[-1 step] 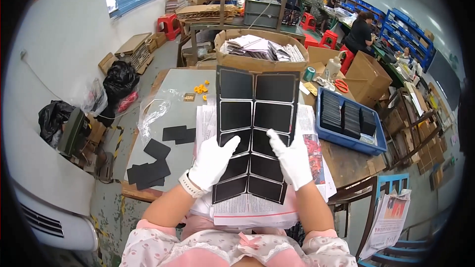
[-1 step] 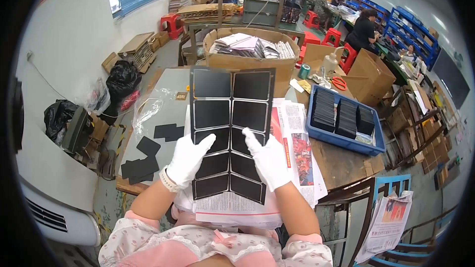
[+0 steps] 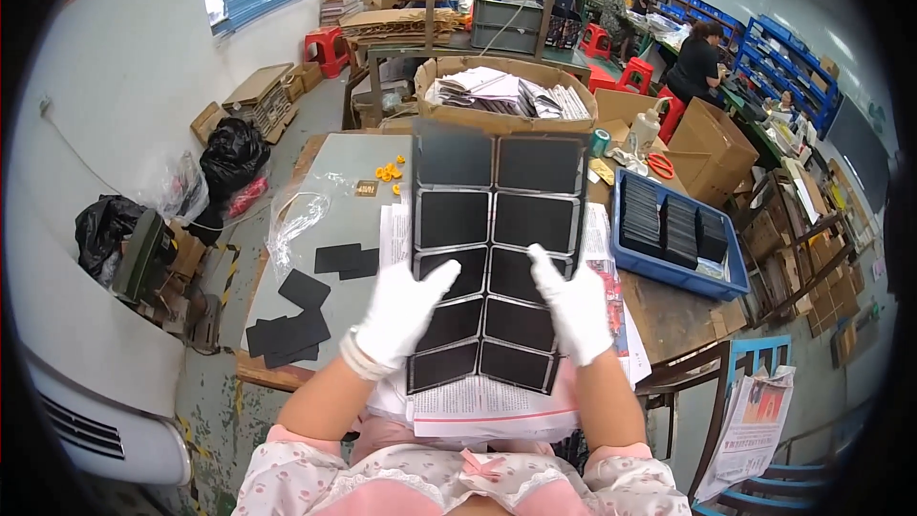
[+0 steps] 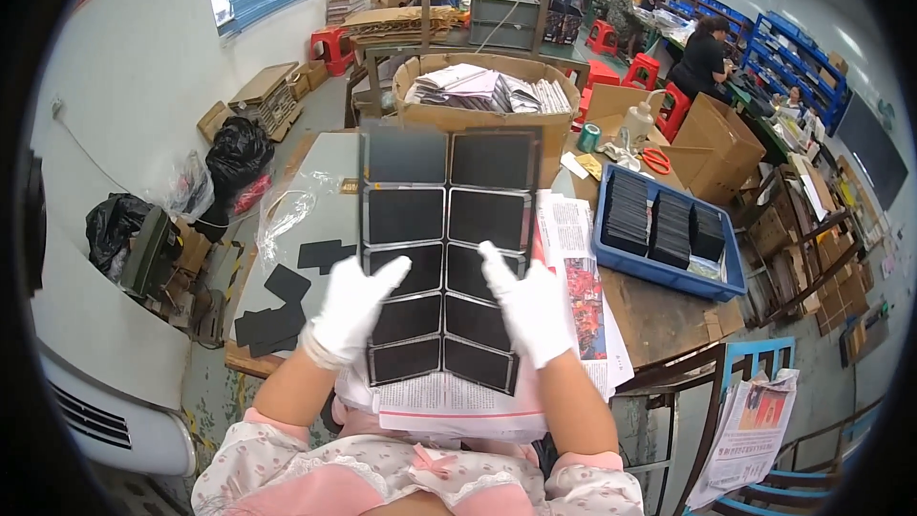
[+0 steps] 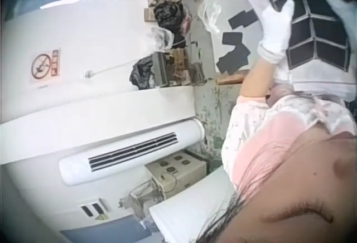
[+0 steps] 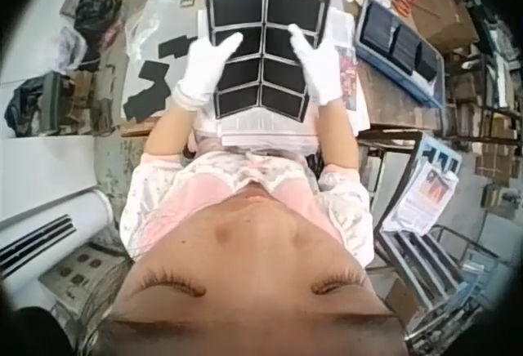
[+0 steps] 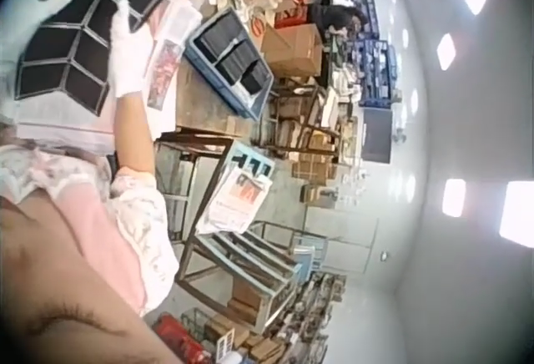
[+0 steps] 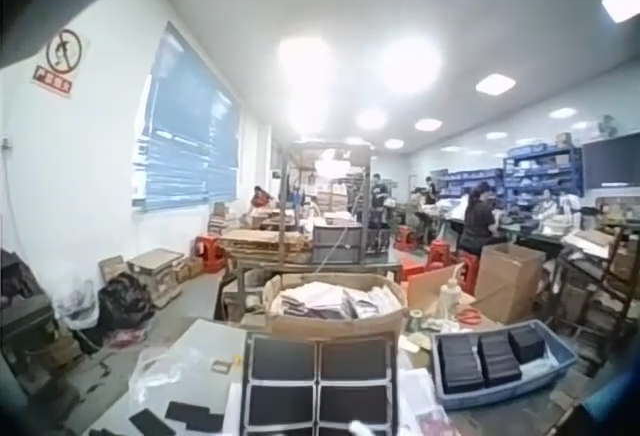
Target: The person assembles small rectangular plates into a multi-slot component frame by hand on a workbench.
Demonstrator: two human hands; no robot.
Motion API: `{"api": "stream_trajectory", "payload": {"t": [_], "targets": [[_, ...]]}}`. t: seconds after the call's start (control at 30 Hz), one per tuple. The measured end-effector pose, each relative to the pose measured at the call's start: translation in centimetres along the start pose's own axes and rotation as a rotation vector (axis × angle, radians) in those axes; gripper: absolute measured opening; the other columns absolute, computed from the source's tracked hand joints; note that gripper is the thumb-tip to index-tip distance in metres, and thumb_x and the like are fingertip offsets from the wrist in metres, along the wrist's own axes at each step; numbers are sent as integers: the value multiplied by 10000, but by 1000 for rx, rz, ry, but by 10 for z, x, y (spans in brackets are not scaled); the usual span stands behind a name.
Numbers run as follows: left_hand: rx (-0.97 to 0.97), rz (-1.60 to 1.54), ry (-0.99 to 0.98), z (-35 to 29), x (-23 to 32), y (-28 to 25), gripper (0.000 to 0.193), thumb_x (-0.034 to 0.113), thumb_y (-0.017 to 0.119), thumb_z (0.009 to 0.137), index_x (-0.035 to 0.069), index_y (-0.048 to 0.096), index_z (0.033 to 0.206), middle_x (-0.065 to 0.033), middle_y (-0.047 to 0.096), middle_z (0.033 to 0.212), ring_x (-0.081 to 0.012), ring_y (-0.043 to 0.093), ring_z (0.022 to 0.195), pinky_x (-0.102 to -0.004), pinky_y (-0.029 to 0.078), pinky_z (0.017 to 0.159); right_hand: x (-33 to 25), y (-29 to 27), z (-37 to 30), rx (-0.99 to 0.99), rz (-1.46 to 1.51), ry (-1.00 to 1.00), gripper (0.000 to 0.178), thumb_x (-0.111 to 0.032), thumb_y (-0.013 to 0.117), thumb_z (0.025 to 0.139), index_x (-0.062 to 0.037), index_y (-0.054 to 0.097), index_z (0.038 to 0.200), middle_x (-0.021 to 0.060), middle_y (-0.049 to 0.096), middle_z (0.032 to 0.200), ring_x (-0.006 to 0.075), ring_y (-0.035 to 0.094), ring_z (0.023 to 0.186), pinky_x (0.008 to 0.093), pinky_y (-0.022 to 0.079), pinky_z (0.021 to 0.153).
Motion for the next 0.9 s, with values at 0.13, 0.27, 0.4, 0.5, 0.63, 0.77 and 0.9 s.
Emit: {"api": "stream_trajectory", "payload": {"t": [0.13,0.27,0.4,0.5,0.63,0.77,0.9], "targets": [[-193,-987,-189,13,5,0,404,205,802,1061,-10,736,1397,-67,806,1215,-165,747,1049,-334,605,951,22,1,41,-122,352,-118,578,-170,849,1014,-18,621,1523,101,724,1386,212,674,1248,346,508,1131],[153,-167,65,20,-10,9,338,210,818,1047,-31,790,1282,-59,814,1153,-143,726,1036,-329,596,930,-14,4,27,188,-314,-472,557,-255,861,1013,-27,659,1480,109,746,1337,207,681,1210,371,523,1119],[-213,-990,-163,30,21,22,311,194,811,1048,-26,794,1267,-50,812,1150,-152,741,1016,-340,605,909,75,-11,81,-20,126,-357,635,-184,842,1031,-37,578,1590,94,686,1442,187,657,1255,336,530,1105],[-1,-617,-27,43,-10,11,331,214,817,1044,-28,794,1267,-67,815,1132,-171,741,957,-339,608,881,16,-3,49,-90,218,-150,738,-260,887,1000,-17,547,1608,126,683,1442,220,603,1340,347,450,1198],[-69,-731,-6,43,7,13,344,202,814,1046,-17,787,1310,-59,818,1173,-153,742,1002,-337,605,941,25,-7,57,-64,269,-50,622,-368,878,1014,-8,676,1479,91,733,1401,170,658,1219,341,514,1096],[-30,-588,-27,61,-5,13,314,225,813,1045,-49,803,1200,-56,825,1060,-148,765,944,-324,604,826,25,1,66,-81,150,-20,550,-405,851,1039,9,740,1383,43,791,1222,171,706,1058,331,556,997],[72,-456,24,55,-12,21,319,218,808,1048,-44,804,1230,-62,829,1106,-153,762,978,-329,607,870,49,1,73,-90,130,-35,501,-414,885,1008,-14,793,1295,28,792,1206,139,707,1033,325,563,975]]}}
Point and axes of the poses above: each hand's wrist, its own z-axis towards the middle knuckle, its own y-axis out of the palm, x = y × z, the point moved 5 cm from there along z, towards the middle knuckle
